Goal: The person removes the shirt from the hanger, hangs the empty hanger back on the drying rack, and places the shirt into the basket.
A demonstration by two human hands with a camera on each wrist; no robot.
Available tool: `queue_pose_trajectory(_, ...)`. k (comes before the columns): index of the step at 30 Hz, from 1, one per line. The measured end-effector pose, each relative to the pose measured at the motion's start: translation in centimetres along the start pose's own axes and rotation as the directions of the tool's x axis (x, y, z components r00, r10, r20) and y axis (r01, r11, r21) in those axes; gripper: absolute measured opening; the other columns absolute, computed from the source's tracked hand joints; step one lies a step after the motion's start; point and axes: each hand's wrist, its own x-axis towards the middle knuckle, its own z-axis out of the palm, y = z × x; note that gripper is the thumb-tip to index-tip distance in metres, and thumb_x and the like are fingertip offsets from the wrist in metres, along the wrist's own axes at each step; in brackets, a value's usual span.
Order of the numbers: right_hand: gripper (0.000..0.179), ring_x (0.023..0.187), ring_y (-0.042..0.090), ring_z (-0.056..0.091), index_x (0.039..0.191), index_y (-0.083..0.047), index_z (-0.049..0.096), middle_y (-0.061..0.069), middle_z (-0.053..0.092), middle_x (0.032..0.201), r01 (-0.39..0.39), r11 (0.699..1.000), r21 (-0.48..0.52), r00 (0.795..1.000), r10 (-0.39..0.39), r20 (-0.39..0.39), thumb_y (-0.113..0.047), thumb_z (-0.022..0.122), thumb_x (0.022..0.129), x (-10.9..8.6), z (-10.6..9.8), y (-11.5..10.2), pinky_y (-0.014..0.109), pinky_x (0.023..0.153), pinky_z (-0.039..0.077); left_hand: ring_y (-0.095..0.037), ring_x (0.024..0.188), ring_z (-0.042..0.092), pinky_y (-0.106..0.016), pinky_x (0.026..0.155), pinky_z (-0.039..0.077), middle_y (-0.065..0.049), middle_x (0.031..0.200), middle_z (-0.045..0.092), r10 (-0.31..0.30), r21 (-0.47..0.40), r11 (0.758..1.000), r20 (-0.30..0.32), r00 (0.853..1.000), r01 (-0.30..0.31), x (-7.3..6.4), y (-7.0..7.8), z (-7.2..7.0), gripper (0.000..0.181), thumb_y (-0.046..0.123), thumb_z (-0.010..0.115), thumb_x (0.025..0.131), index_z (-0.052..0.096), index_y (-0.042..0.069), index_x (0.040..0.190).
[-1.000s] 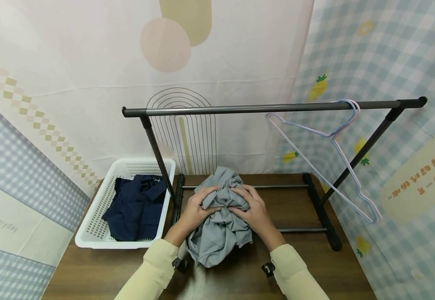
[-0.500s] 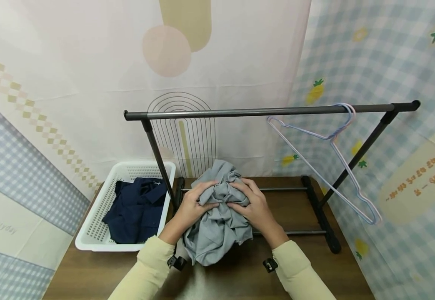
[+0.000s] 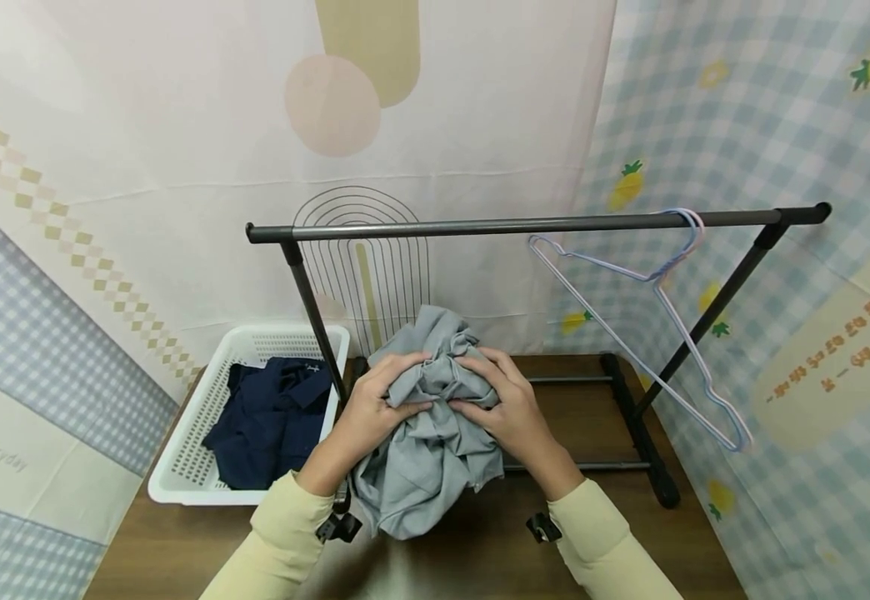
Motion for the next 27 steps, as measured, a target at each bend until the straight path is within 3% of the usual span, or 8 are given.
queue_pose_trajectory(7,0.072,0.118,0.028,0.062,0.135,-0.014,0.066,0.013,0.059,0.138,-0.002,0.999,0.052,1.0,0.002,-0.006,0.001,0.093,0.07,0.7,-0.4,-1.4,0.021,0.097,0.05,-0.025,0.119,0.065,-0.044,0.1,0.055,-0.006,0.128,0.066,-0.006,0.005,1.0,0.01,1.0,0.006,0.4,1.8,-1.7,0.067,0.019,0.086,0.083,0.058,0.021,0.144)
queue_pose_trajectory(15,0.069,0.119,0.026,0.062,0.135,-0.012,0.066,0.014,0.059,0.138,-0.003,0.995,0.103,1.0,0.004,-0.01,0.001,0.092,0.072,2.1,0.0,-2.9,0.022,0.098,0.05,-0.024,0.117,0.065,-0.043,0.098,0.056,-0.007,0.127,0.066,0.044,0.034,0.998,0.012,0.999,-0.044,0.9,2.1,-3.9,0.068,0.017,0.087,0.082,0.058,0.019,0.144)
queue_pose_trajectory(20,0.068,0.122,0.025,0.06,0.135,-0.011,0.066,0.014,0.058,0.139,0.002,0.989,0.148,1.0,-0.004,0.013,0.0,0.092,0.073,2.3,1.0,-3.4,0.024,0.1,0.05,-0.022,0.115,0.066,-0.043,0.096,0.057,-0.005,0.126,0.066,0.047,0.064,0.997,0.024,0.999,-0.049,0.2,2.0,-5.1,0.069,0.019,0.087,0.081,0.059,0.021,0.144)
queue_pose_trajectory(27,0.069,0.12,0.031,0.062,0.134,-0.01,0.065,0.017,0.058,0.138,0.075,0.977,0.2,0.997,-0.078,0.008,0.0,0.093,0.071,2.5,3.4,-4.1,0.033,0.096,0.055,-0.023,0.113,0.067,-0.043,0.094,0.058,-0.005,0.123,0.066,0.079,0.109,0.991,-0.004,0.997,-0.078,-1.4,1.7,-7.0,0.071,0.016,0.09,0.077,0.061,0.019,0.142)
